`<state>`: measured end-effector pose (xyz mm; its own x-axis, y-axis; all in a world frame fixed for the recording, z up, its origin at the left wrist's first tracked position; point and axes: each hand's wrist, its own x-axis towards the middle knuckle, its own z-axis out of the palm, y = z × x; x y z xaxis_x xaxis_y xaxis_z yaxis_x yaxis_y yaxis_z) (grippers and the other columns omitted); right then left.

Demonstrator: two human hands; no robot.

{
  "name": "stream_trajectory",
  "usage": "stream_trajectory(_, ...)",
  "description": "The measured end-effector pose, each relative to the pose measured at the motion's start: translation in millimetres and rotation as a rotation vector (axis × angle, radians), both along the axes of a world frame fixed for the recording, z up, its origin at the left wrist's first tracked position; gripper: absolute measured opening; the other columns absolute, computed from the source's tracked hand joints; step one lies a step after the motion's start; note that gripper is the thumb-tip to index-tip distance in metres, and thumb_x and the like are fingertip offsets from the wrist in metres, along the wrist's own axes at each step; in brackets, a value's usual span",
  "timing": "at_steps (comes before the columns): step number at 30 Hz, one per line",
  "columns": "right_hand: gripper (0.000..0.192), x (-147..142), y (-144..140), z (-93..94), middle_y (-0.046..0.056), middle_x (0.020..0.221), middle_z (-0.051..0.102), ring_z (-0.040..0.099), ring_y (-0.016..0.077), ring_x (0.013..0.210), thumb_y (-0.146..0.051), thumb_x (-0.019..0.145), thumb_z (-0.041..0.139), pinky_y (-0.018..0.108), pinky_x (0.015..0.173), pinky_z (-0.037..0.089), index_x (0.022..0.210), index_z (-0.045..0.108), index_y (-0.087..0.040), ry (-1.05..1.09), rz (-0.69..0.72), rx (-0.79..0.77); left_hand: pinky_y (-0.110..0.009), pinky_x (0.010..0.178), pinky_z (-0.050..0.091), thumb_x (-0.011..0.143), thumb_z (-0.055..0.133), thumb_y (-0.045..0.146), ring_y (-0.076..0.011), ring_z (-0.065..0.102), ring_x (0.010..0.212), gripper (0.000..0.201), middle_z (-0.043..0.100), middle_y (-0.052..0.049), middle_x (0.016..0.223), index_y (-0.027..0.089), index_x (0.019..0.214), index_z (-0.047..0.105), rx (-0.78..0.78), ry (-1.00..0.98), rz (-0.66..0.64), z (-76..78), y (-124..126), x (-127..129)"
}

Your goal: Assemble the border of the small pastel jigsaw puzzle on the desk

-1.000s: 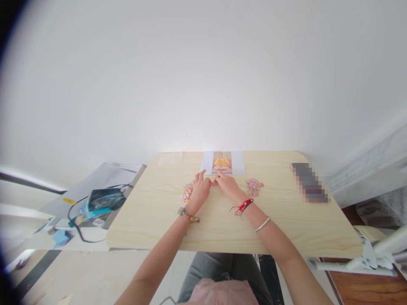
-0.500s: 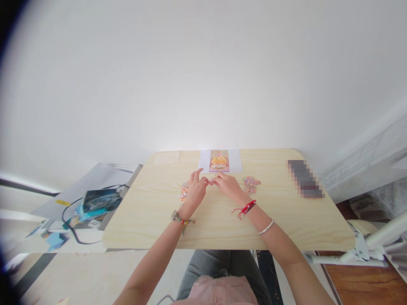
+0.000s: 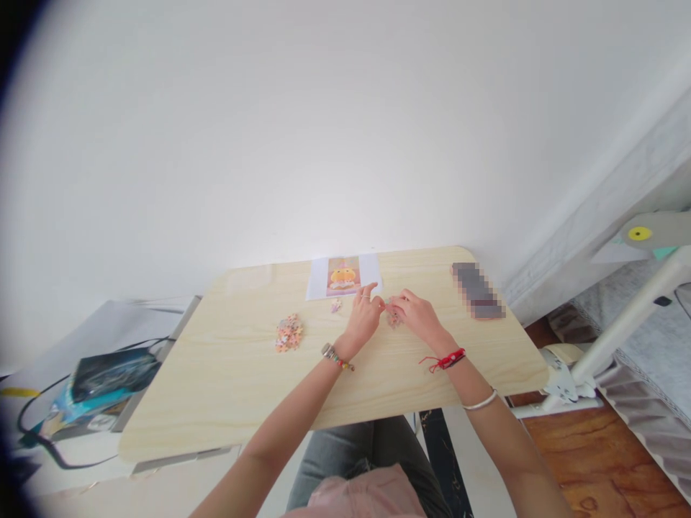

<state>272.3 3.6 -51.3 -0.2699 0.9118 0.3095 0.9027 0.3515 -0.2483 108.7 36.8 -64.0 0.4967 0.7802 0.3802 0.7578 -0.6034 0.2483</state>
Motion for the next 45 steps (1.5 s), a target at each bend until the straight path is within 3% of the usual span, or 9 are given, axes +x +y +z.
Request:
stream_trajectory(4, 0.026, 13, -5, -7.2, 0.005, 0.083, 0.057, 0.055, 0.0132, 0.071, -0.025, 0.09, 0.041, 0.023, 0.059, 0.04, 0.086, 0.066, -0.02, -0.032, -0.052, -0.02, -0.042, 0.087, 0.044, 0.081, 0.049, 0.011, -0.0284, 0.039, 0.118, 0.01, 0.043, -0.015, 0.127, 0.013, 0.085, 0.057, -0.024, 0.02, -0.014, -5.0, -1, 19)
stream_trajectory(8, 0.025, 15, -6, -6.0, 0.005, 0.084, 0.057, 0.056, 0.0135, 0.072, -0.025, 0.089, 0.042, 0.023, 0.061, 0.04, 0.085, 0.066, -0.019, -0.028, -0.054, -0.035, -0.041, 0.086, 0.045, 0.082, 0.049, 0.014, -0.0265, 0.04, 0.117, 0.011, 0.042, -0.013, 0.128, 0.016, 0.089, 0.057, -0.043, 0.039, 0.011, -3.5, -1, 15)
stream_trajectory(12, 0.024, 10, -3, 2.2, 0.005, 0.085, 0.057, 0.056, 0.0139, 0.074, -0.023, 0.089, 0.042, 0.023, 0.062, 0.04, 0.09, 0.066, -0.019, 0.01, -0.053, -0.019, -0.044, 0.093, 0.04, 0.082, 0.051, 0.016, -0.0275, 0.035, 0.121, 0.014, 0.038, -0.012, 0.131, 0.018, 0.095, 0.057, -0.052, 0.051, 0.109, 3.8, 2, -15)
stream_trajectory(17, 0.021, -18, 14, 8.2, 0.004, 0.087, 0.057, 0.056, 0.0128, 0.074, -0.019, 0.087, 0.044, 0.022, 0.064, 0.04, 0.087, 0.065, -0.019, 0.08, 0.009, -0.041, -0.047, 0.089, 0.041, 0.079, 0.053, 0.014, -0.0321, 0.036, 0.119, 0.019, 0.037, -0.015, 0.131, 0.015, 0.097, 0.058, -0.081, 0.085, 0.359, 11.3, 1, -69)
stream_trajectory(21, 0.02, -36, 27, 8.1, 0.005, 0.091, 0.058, 0.055, 0.0131, 0.075, -0.018, 0.085, 0.045, 0.023, 0.065, 0.04, 0.088, 0.065, -0.019, 0.121, 0.037, -0.058, -0.045, 0.087, 0.043, 0.081, 0.052, 0.023, -0.0319, 0.036, 0.119, 0.015, 0.038, -0.015, 0.131, 0.015, 0.09, 0.061, -0.117, 0.16, 0.476, 12.3, -3, -92)
stream_trajectory(29, 0.019, -14, 24, 4.0, 0.005, 0.087, 0.058, 0.055, 0.0147, 0.077, -0.016, 0.082, 0.046, 0.025, 0.068, 0.04, 0.081, 0.065, -0.018, 0.159, -0.08, -0.075, -0.046, 0.084, 0.045, 0.08, 0.055, 0.024, -0.0317, 0.038, 0.117, 0.012, 0.042, -0.015, 0.129, 0.016, 0.083, 0.062, -0.105, 0.156, 0.46, 5.7, -2, -93)
stream_trajectory(34, 0.017, -58, 27, -2.3, 0.005, 0.089, 0.057, 0.056, 0.0137, 0.075, -0.016, 0.083, 0.047, 0.024, 0.066, 0.041, 0.085, 0.064, -0.018, 0.067, 0.067, -0.147, -0.048, 0.085, 0.045, 0.078, 0.057, 0.021, -0.0333, 0.038, 0.117, 0.009, 0.042, -0.016, 0.127, 0.015, 0.081, 0.062, -0.1, 0.095, 0.459, 2.7, 0, -89)
stream_trajectory(38, 0.017, -99, 42, -5.3, 0.006, 0.09, 0.056, 0.056, 0.0138, 0.077, -0.013, 0.084, 0.047, 0.025, 0.069, 0.042, 0.087, 0.062, -0.017, 0.032, 0.196, -0.118, -0.047, 0.083, 0.046, 0.08, 0.055, 0.023, -0.0323, 0.04, 0.114, 0.01, 0.044, -0.016, 0.125, 0.015, 0.082, 0.062, -0.086, 0.085, 0.462, 2.5, 4, -88)
stream_trajectory(45, 0.012, -113, 50, -2.5, 0.007, 0.09, 0.056, 0.056, 0.0157, 0.078, -0.02, 0.085, 0.051, 0.027, 0.068, 0.044, 0.084, 0.062, -0.015, 0.039, 0.251, -0.135, -0.042, 0.085, 0.046, 0.076, 0.061, 0.023, -0.0292, 0.041, 0.114, 0.01, 0.044, -0.012, 0.126, 0.016, 0.084, 0.061, -0.076, 0.099, 0.367, 4.4, 0, -98)
